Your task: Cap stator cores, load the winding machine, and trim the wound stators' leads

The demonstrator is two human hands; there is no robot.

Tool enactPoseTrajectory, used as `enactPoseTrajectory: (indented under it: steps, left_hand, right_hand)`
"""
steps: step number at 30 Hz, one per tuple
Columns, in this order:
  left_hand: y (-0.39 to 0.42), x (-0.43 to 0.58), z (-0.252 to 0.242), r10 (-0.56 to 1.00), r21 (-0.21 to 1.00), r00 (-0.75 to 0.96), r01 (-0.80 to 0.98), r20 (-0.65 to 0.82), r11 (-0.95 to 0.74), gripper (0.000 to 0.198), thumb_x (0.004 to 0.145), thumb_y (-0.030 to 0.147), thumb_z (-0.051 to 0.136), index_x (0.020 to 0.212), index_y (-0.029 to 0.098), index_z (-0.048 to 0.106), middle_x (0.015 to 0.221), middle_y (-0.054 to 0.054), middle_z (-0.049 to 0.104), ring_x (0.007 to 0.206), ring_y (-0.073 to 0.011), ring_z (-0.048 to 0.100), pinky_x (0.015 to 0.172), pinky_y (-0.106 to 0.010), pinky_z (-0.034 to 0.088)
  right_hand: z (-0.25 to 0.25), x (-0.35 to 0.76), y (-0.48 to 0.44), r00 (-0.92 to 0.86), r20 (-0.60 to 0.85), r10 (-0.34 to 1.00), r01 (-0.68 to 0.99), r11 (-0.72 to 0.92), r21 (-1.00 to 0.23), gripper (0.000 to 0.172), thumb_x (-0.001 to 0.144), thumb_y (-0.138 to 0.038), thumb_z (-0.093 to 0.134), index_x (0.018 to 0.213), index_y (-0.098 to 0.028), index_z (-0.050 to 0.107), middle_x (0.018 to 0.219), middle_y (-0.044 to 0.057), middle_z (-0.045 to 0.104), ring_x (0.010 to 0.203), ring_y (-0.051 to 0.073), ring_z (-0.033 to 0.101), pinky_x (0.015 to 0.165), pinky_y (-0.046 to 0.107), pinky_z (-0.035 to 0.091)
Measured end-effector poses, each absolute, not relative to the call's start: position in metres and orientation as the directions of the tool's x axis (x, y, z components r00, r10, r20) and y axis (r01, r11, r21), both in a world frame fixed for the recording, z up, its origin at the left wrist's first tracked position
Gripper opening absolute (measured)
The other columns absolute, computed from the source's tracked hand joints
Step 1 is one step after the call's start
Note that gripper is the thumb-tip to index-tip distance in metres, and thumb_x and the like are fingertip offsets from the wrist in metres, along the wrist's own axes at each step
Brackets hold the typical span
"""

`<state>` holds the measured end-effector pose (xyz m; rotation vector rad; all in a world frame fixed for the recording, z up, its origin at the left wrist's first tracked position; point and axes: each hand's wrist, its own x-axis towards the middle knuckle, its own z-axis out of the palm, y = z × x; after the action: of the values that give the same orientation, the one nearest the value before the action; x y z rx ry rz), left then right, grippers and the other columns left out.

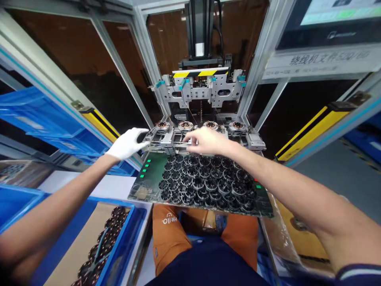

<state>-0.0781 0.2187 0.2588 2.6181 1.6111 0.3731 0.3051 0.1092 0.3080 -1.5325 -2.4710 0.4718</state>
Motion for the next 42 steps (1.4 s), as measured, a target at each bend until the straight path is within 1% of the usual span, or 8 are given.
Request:
enactPoseTrajectory:
  steps: [8,16,23,26,29,32,36,42]
  left_hand:
    - [0.359,-0.014,0.239,0.81,-0.111,0.575,0.818,0.115,-0.564,0.044,0.112,0.046,0.063,0.149,0.029,0.079,0.161,-0.014,0.068,0.144,-0.039,0.061,0.117,-0.049,0.053]
    - [0.384,0.002,0.216,0.735,-0.076,0.671,0.742,0.101,-0.667,0.036,0.113,0.042,0.069,0.141,0.021,0.077,0.155,-0.013,0.069,0.146,-0.0342,0.063,0.123,-0.06,0.053]
    - [0.387,-0.002,0.221,0.753,0.001,0.642,0.761,0.144,-0.649,0.031,0.112,0.038,0.064,0.131,0.02,0.081,0.147,-0.013,0.074,0.144,-0.0332,0.064,0.124,-0.055,0.053]
    - [0.395,-0.019,0.232,0.806,0.028,0.575,0.811,0.142,-0.584,0.043,0.111,0.041,0.058,0.144,0.023,0.079,0.15,-0.013,0.074,0.14,-0.0337,0.064,0.119,-0.048,0.055]
    - [0.402,-0.029,0.238,0.83,0.007,0.554,0.832,0.057,-0.555,0.064,0.096,0.058,0.078,0.151,0.025,0.077,0.149,-0.014,0.074,0.136,-0.0378,0.064,0.115,-0.048,0.056]
    - [0.407,-0.021,0.237,0.826,-0.046,0.563,0.824,-0.036,-0.564,0.07,0.078,0.067,0.093,0.133,0.025,0.087,0.152,-0.017,0.072,0.141,-0.0449,0.059,0.12,-0.053,0.052]
    - [0.413,0.003,0.225,0.841,-0.078,0.531,0.839,-0.106,-0.539,0.082,0.077,0.083,0.09,0.124,0.016,0.09,0.147,-0.025,0.073,0.145,-0.0504,0.055,0.126,-0.059,0.047]
    - [0.42,0.017,0.226,0.888,-0.024,0.436,0.896,-0.145,-0.444,0.124,0.064,0.094,0.092,0.156,0.014,0.073,0.156,-0.029,0.065,0.149,-0.0548,0.057,0.127,-0.063,0.047]
  right_hand:
    - [0.264,0.297,0.279,-0.12,-0.099,0.988,0.991,0.114,-0.063,0.041,0.113,-0.046,0.076,0.145,-0.02,0.072,0.147,0.013,0.073,0.127,0.029,0.075,0.11,0.053,0.067]
    - [0.255,0.287,0.308,-0.038,-0.203,0.978,0.995,0.055,0.083,0.038,0.113,-0.045,0.077,0.141,-0.02,0.074,0.145,0.012,0.074,0.126,0.028,0.076,0.109,0.051,0.068]
    - [0.297,0.274,0.306,-0.072,-0.205,0.976,0.994,0.088,0.071,0.038,0.113,-0.045,0.077,0.14,-0.02,0.074,0.146,0.013,0.074,0.129,0.029,0.074,0.112,0.054,0.066]
    - [0.299,0.262,0.307,-0.103,-0.222,0.97,0.994,0.107,0.006,0.041,0.113,-0.045,0.076,0.145,-0.02,0.072,0.147,0.013,0.073,0.128,0.029,0.075,0.111,0.053,0.067]
    - [0.288,0.24,0.314,-0.094,-0.372,0.923,0.996,0.086,-0.037,0.039,0.112,-0.043,0.079,0.14,-0.017,0.073,0.135,0.011,0.077,0.113,0.025,0.079,0.097,0.045,0.071]
    - [0.279,0.218,0.329,-0.043,-0.507,0.861,0.999,0.036,-0.024,0.036,0.112,-0.043,0.079,0.135,-0.016,0.075,0.13,0.01,0.078,0.108,0.023,0.079,0.093,0.042,0.072]
    - [0.274,0.208,0.352,0.019,-0.594,0.804,1.0,-0.009,0.021,0.039,0.112,-0.043,0.079,0.141,-0.018,0.073,0.138,0.011,0.076,0.116,0.026,0.078,0.099,0.046,0.071]
    - [0.257,0.225,0.362,0.022,-0.607,0.795,1.0,-0.005,0.03,0.04,0.112,-0.043,0.079,0.142,-0.018,0.073,0.14,0.011,0.075,0.117,0.026,0.078,0.099,0.047,0.071]
